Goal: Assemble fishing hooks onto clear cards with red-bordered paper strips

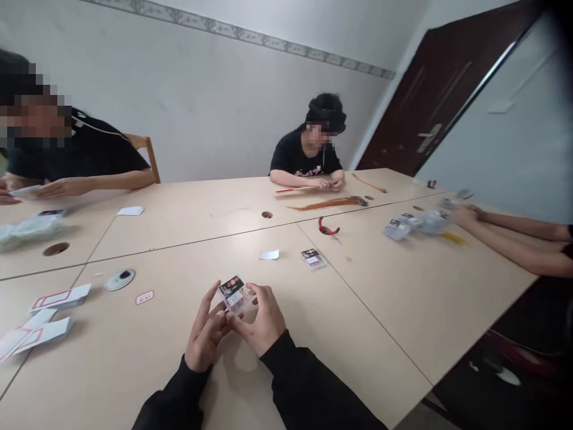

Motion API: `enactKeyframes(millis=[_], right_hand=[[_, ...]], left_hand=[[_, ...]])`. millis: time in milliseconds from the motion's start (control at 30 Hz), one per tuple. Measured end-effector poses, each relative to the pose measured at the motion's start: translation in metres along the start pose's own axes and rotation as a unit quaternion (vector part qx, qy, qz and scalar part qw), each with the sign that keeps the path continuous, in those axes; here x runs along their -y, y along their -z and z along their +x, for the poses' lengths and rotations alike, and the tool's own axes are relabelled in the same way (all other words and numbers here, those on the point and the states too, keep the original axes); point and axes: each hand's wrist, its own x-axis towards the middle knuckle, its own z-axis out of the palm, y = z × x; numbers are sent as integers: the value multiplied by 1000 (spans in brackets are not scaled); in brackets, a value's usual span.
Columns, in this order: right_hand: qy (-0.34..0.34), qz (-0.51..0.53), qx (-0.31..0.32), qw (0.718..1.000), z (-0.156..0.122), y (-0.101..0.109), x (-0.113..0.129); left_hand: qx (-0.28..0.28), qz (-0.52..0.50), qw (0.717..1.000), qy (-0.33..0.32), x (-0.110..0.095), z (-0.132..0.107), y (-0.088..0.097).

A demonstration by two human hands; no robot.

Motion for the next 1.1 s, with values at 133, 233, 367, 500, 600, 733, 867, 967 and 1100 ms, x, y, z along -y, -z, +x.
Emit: enactKeyframes(millis=[133,233,367,500,600,733,867,967,1100], right_hand=[[-9,4,-82,997,8,20,-29],[-5,-39,-163,986,30,54,-64],[-72,-165,-254,950,63,103,-103],[-107,-222,-248,937,74,117,-122],[-122,-252,-230,932,72,111,-130],[-133,-271,-220,927,74,107,-135],[-135,-284,-214,925,78,107,-137],[-133,-291,-214,923,79,105,-138],[-116,-291,-214,925,77,106,-138]], left_hand=[[3,32,999,11,1,-3,1],[-10,68,998,1,-1,-4,2],[-24,109,994,-3,-2,-3,0],[-31,120,992,-3,-1,-3,0],[-27,128,991,-1,0,-3,1],[-22,140,990,-7,2,-2,2],[-22,142,989,-14,4,-1,2],[-30,139,990,-24,6,-3,3],[-66,132,988,-53,4,-10,7]])
